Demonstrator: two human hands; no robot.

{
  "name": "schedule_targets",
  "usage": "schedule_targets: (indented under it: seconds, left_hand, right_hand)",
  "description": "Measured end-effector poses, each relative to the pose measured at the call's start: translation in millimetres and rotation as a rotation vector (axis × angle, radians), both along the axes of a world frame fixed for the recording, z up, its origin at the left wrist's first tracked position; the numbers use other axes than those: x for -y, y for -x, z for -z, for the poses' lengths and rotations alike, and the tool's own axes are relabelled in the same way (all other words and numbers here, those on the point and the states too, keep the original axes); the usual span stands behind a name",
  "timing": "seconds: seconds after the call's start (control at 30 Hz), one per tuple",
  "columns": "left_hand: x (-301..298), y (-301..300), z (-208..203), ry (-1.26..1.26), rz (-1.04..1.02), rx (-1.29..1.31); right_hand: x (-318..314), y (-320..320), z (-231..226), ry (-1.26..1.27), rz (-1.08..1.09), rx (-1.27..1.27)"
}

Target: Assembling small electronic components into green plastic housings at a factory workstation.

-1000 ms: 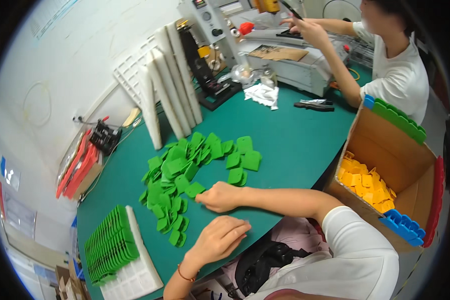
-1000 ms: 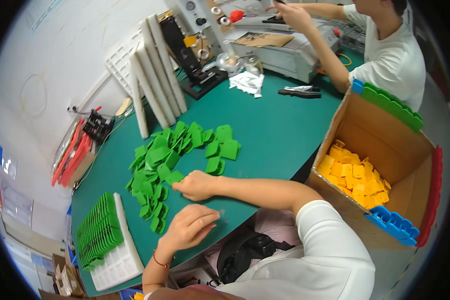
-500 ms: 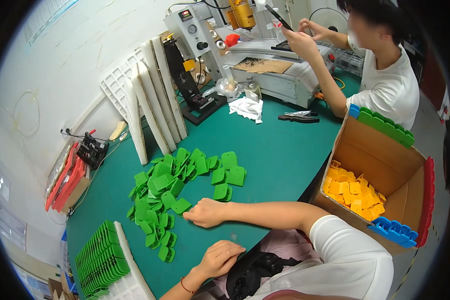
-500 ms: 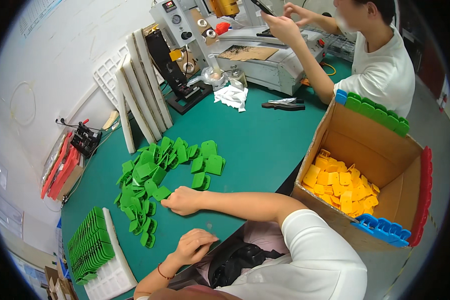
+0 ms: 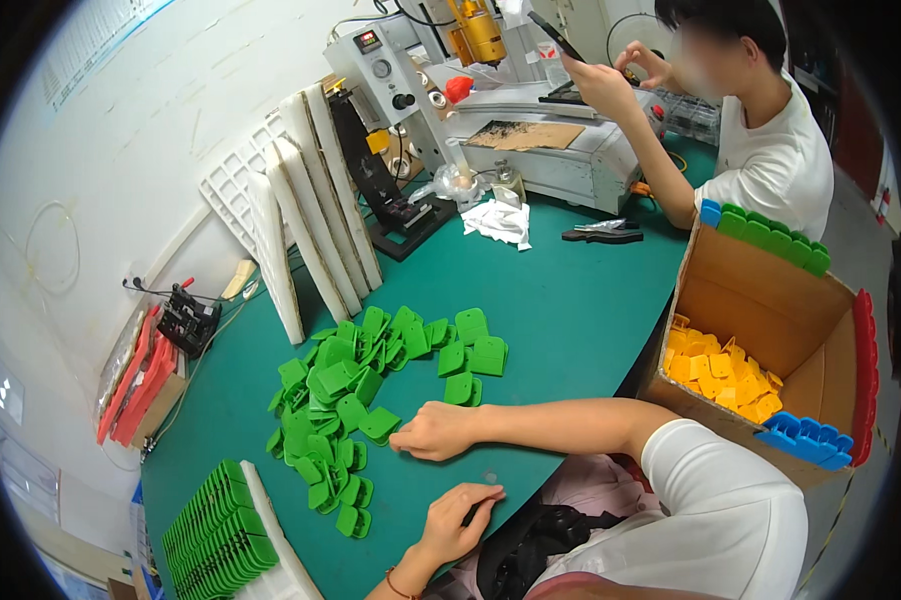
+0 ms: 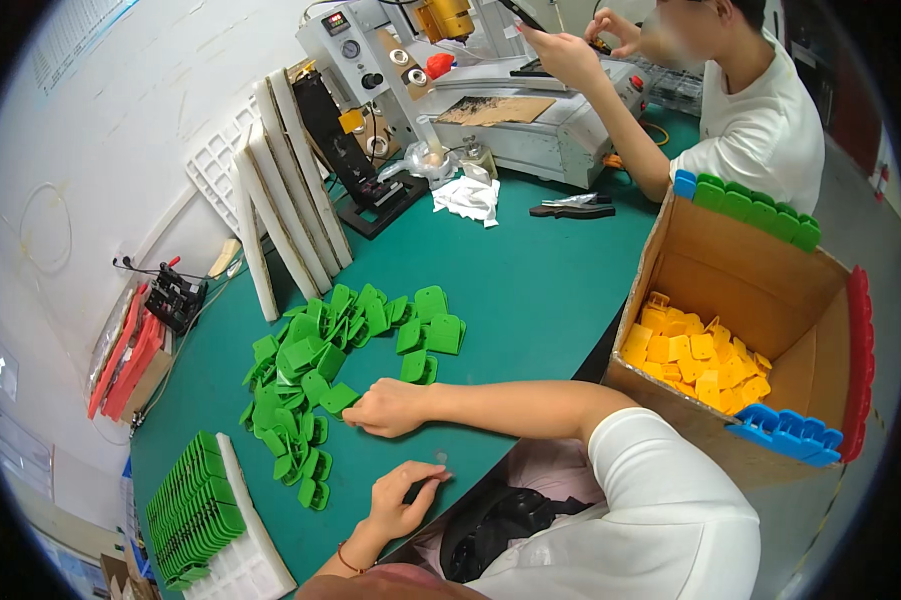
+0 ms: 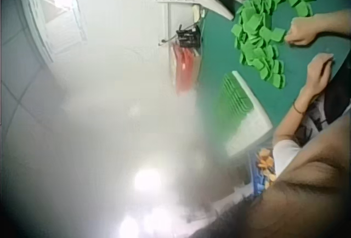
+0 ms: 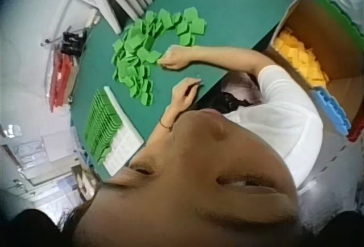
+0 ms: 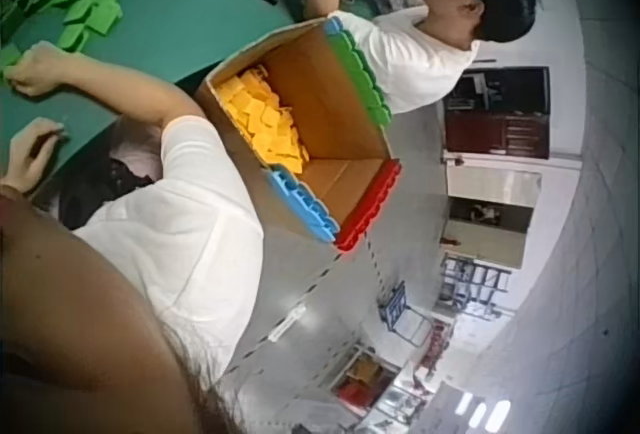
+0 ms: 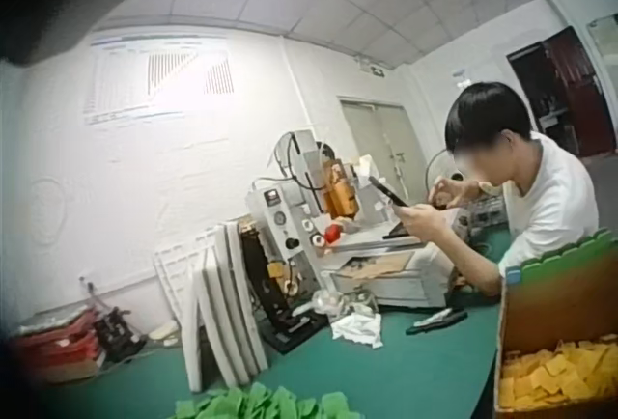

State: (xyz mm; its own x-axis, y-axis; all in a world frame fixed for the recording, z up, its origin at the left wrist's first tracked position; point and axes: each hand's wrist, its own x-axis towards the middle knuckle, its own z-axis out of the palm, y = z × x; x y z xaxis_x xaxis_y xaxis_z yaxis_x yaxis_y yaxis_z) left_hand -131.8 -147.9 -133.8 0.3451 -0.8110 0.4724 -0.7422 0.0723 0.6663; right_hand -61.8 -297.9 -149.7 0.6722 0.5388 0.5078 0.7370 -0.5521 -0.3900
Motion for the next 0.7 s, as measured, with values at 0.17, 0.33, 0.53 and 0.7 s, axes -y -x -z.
schedule_targets:
  seconds: [0.17, 0.33, 0.53, 0.7]
  left_hand:
    - [0, -1, 0, -0.008, -0.033, -0.081]
    - [-4, -2, -1, -0.059, 0.021, -0.337]
    - [-19, -12, 6, 0.045, 0.391, -1.105]
    - [-18, -17, 5, 0.122, 0.519, -1.258]
  right_hand:
    - [1, -3, 3, -0.02, -0.029, 0.038]
    - [3, -3, 4, 0.008, 0.0, 0.048]
    - [-5, 2, 6, 0.022, -0.003, 0.05]
    - [-5, -3, 10, -0.021, -0.005, 0.048]
